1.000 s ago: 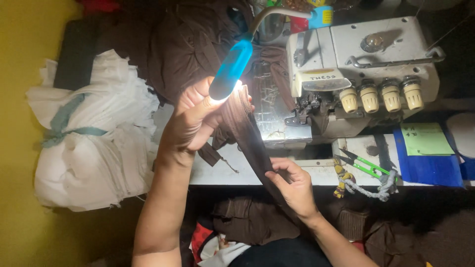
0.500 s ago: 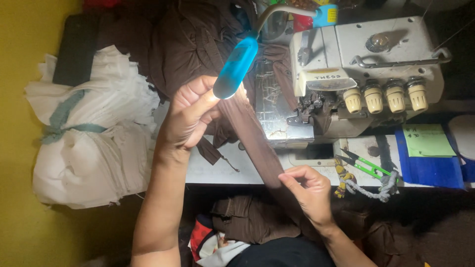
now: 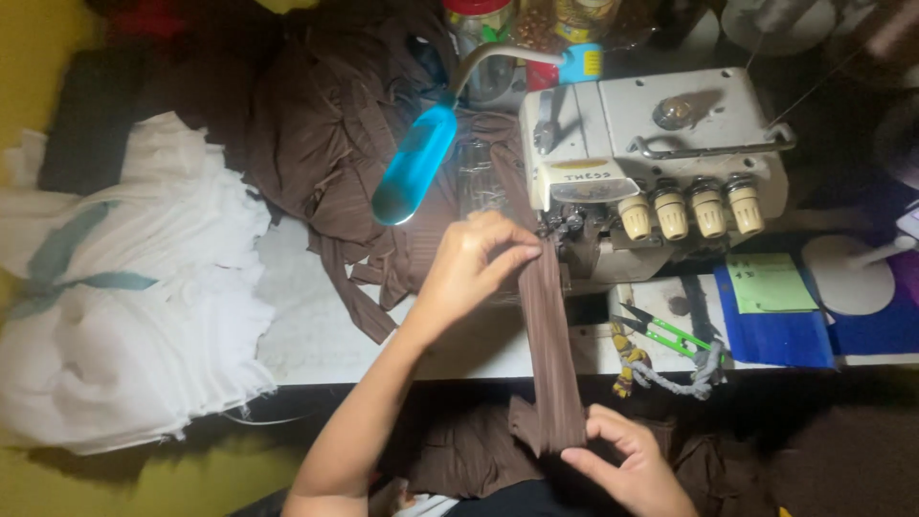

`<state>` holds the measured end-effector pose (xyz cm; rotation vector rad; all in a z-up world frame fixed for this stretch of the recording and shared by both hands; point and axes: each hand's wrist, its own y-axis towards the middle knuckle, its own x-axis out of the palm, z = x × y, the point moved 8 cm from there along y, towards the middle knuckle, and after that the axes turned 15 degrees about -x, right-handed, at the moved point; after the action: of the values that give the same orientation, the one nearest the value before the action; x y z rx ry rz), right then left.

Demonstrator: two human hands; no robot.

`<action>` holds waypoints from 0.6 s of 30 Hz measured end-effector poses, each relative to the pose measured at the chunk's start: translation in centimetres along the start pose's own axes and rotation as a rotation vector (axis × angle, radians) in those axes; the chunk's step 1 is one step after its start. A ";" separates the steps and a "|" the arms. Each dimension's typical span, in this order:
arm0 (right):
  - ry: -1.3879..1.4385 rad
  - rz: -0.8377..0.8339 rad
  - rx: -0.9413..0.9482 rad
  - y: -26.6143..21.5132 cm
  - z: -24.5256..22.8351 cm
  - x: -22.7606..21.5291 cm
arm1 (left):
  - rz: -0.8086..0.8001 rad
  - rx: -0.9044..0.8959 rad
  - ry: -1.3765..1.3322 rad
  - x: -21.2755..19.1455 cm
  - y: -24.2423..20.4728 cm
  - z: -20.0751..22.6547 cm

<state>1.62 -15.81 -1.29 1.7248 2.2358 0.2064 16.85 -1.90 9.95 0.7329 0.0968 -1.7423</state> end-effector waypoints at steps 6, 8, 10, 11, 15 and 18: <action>-0.141 -0.032 0.252 -3.4 5.0 1.4 | 0.120 0.018 0.318 1.8 -1.8 -0.4; -0.134 -0.063 0.405 -4.3 6.3 1.9 | 0.146 0.018 0.347 1.6 -2.1 0.2; -0.099 -0.122 0.200 -4.1 6.2 2.6 | 0.198 0.073 0.392 1.4 -2.4 0.9; -0.101 -0.122 0.203 -4.1 6.5 2.7 | 0.198 0.072 0.389 1.6 -2.3 1.1; -0.212 -0.119 -0.107 -2.0 3.6 2.7 | 0.401 0.320 0.750 3.2 -4.6 4.2; -0.175 -0.098 -0.291 -3.5 5.1 2.3 | 0.318 0.209 0.913 4.8 -5.6 4.3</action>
<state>-0.42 -14.94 -7.50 1.4221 2.0422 0.3270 9.39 -6.04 9.21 1.5641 0.3974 -1.0162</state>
